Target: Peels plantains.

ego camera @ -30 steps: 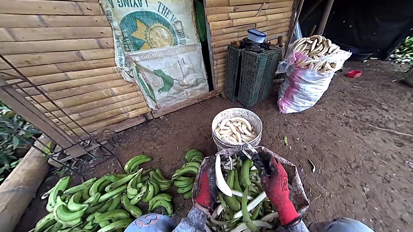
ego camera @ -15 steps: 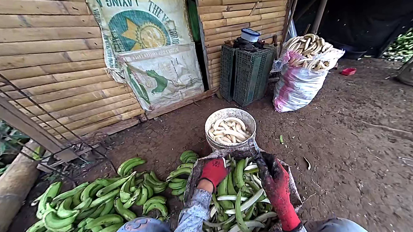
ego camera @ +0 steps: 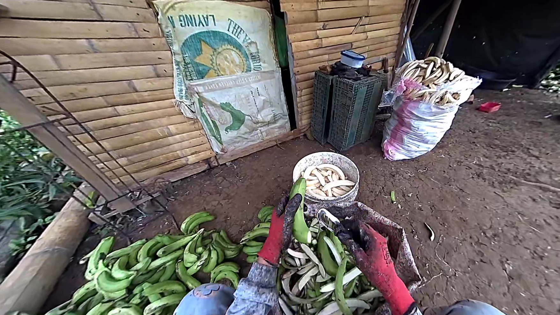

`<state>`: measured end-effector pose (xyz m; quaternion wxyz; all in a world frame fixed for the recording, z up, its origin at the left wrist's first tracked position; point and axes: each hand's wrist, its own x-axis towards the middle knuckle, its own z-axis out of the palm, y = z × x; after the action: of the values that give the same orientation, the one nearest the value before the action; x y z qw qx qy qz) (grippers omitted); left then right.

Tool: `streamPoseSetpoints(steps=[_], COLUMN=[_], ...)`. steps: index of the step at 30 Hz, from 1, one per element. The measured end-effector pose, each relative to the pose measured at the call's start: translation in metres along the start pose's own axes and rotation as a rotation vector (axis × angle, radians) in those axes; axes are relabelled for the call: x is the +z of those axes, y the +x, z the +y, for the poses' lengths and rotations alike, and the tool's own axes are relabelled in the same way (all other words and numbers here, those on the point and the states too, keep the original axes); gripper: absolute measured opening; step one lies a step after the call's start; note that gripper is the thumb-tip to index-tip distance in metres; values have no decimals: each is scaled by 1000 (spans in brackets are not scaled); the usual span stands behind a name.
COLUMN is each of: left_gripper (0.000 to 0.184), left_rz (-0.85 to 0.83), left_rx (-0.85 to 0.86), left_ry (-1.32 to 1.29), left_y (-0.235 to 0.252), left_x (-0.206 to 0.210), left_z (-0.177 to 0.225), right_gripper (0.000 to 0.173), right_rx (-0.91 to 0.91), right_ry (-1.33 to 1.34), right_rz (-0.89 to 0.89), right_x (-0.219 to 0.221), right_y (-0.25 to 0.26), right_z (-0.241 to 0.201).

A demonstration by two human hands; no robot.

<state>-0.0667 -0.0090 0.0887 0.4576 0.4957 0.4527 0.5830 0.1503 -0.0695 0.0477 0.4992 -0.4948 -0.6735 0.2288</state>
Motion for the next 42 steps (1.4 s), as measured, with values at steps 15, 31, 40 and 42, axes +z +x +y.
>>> streamPoseSetpoints(steps=[15,31,40,42], left_gripper=[37,40,48,47], left_rz=[-37,-195,190,254], left_rx=[-126,-138,-131,-100], left_ry=[8,1,-171,-309], left_y=[-65,-46,-38,-35], left_x=[23,-15,-6,-4], left_z=[-11,-41,-46,-42], right_gripper=[41,40,37,39], right_rx=[36,-68,-73,-126], right_ry=[-424,-465,-333,-385], right_rz=[54,-146,-88,-137], right_x=[20,28,34,46], right_y=[15,-6,-30,-40], right_z=[0,-8,-21,-27])
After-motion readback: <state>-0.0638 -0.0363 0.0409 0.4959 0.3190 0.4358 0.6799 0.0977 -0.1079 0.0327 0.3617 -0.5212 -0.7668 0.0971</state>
